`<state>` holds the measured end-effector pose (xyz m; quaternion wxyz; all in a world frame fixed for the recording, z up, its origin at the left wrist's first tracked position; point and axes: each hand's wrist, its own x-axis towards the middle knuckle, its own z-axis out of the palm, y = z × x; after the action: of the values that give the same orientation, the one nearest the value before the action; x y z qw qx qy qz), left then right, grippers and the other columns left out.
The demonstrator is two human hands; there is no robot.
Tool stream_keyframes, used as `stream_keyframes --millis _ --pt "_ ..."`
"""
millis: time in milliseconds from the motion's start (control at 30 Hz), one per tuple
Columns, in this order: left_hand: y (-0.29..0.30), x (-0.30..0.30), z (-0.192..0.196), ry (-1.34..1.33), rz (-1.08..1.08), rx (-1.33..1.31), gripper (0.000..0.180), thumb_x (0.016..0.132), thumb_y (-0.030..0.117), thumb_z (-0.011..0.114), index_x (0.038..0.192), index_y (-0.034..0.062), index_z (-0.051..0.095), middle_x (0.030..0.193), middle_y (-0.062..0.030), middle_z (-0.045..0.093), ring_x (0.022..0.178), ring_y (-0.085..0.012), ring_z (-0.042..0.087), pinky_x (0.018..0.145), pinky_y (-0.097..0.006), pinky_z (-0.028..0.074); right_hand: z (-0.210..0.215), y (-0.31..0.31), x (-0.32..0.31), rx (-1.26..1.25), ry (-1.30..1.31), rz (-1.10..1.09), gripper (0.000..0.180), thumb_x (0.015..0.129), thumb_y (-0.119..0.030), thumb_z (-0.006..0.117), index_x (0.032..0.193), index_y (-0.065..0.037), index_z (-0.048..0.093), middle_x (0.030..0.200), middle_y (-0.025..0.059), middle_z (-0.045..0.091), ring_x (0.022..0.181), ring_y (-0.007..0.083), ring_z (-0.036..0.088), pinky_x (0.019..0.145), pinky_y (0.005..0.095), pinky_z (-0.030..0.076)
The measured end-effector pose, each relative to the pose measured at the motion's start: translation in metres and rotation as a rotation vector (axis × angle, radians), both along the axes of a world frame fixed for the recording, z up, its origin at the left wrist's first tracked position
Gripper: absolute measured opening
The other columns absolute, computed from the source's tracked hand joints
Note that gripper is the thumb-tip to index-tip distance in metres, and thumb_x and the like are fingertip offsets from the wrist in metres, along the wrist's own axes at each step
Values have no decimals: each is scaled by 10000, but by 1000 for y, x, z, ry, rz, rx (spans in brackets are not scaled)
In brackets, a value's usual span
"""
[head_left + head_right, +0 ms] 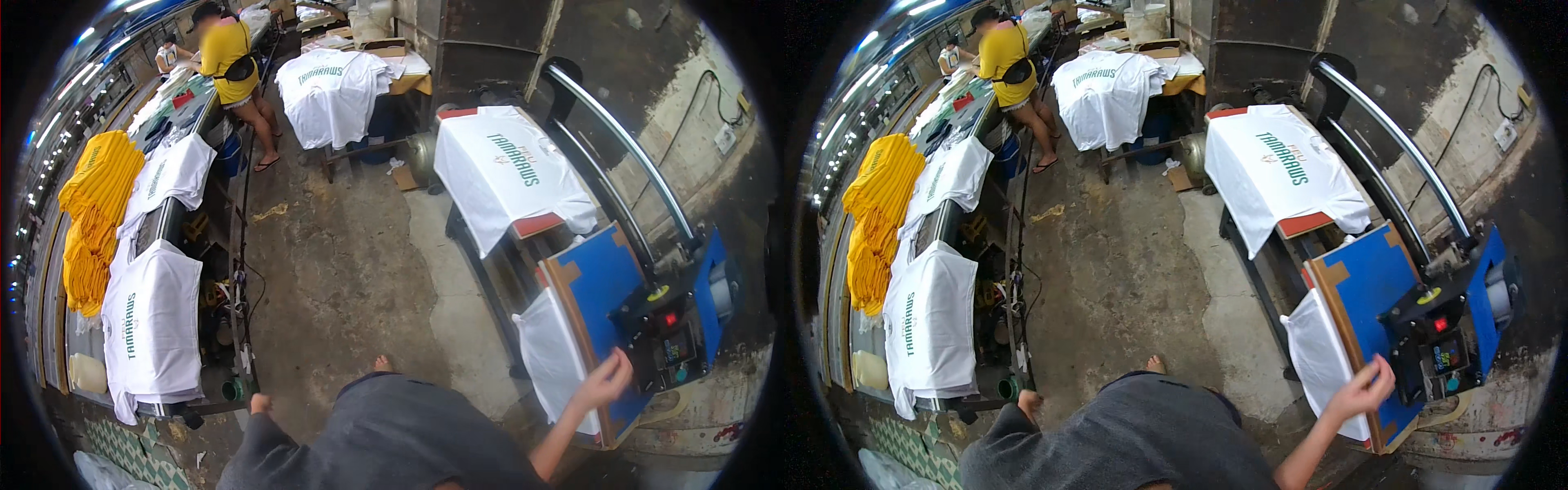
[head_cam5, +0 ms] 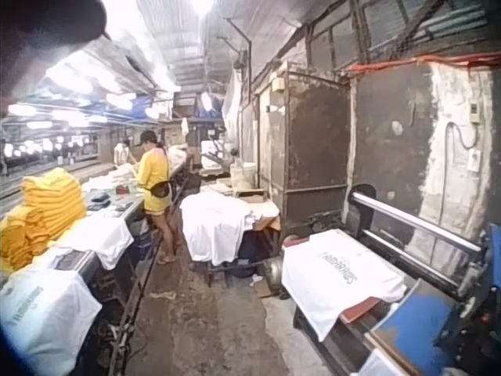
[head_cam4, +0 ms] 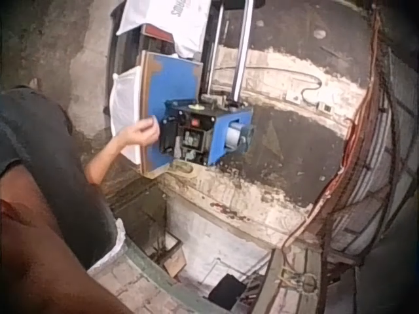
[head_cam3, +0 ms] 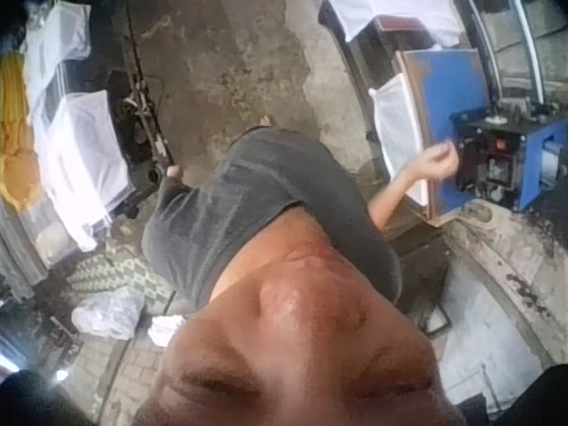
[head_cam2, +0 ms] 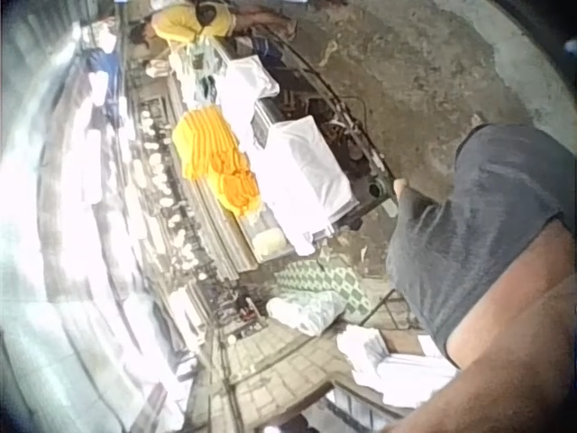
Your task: The recorder takes printed t-shirts, places them on a heat press machine, operates the machine controls, and then organizes the finished shirts on a table.
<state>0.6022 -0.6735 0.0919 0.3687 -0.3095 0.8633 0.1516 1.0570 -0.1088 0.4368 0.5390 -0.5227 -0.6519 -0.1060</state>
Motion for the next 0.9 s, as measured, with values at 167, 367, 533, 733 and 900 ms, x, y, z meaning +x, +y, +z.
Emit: stream_keyframes --millis 167,367,533,733,900 --pt "36 24 -28 -102 50 436 288 835 308 557 951 57 636 764 -134 597 685 -300 544 578 -446 413 -61 48 -140 -446 115 536 173 863 -98 515 984 12 573 894 89 600 786 153 574 636 265 457" --pt "273 28 4 20 -1001 708 309 800 241 537 1021 35 603 978 -156 628 963 -286 583 826 -358 441 -135 130 -236 -1288 663 761 419 787 -165 616 1165 -47 478 1027 111 564 788 194 578 609 306 485" --pt "371 -22 69 82 -1048 920 295 815 223 526 1043 47 589 985 -146 627 962 -295 580 823 -371 444 -227 234 -250 -1558 1087 511 603 743 -240 658 1256 -85 381 1315 168 319 1120 332 403 868 469 399" --pt "462 -118 89 177 -1122 783 284 816 229 520 1031 58 594 974 -150 628 933 -299 588 807 -374 451 -302 307 -288 -1406 696 313 670 740 -323 677 1272 -34 391 1293 121 409 1164 274 404 916 458 332" --pt "555 -207 118 419 -999 965 276 855 190 500 1087 52 557 1007 -105 613 912 -195 588 797 -327 457 -211 286 -398 -1219 523 912 399 810 -183 629 1111 60 531 1078 99 568 946 183 539 844 299 410"
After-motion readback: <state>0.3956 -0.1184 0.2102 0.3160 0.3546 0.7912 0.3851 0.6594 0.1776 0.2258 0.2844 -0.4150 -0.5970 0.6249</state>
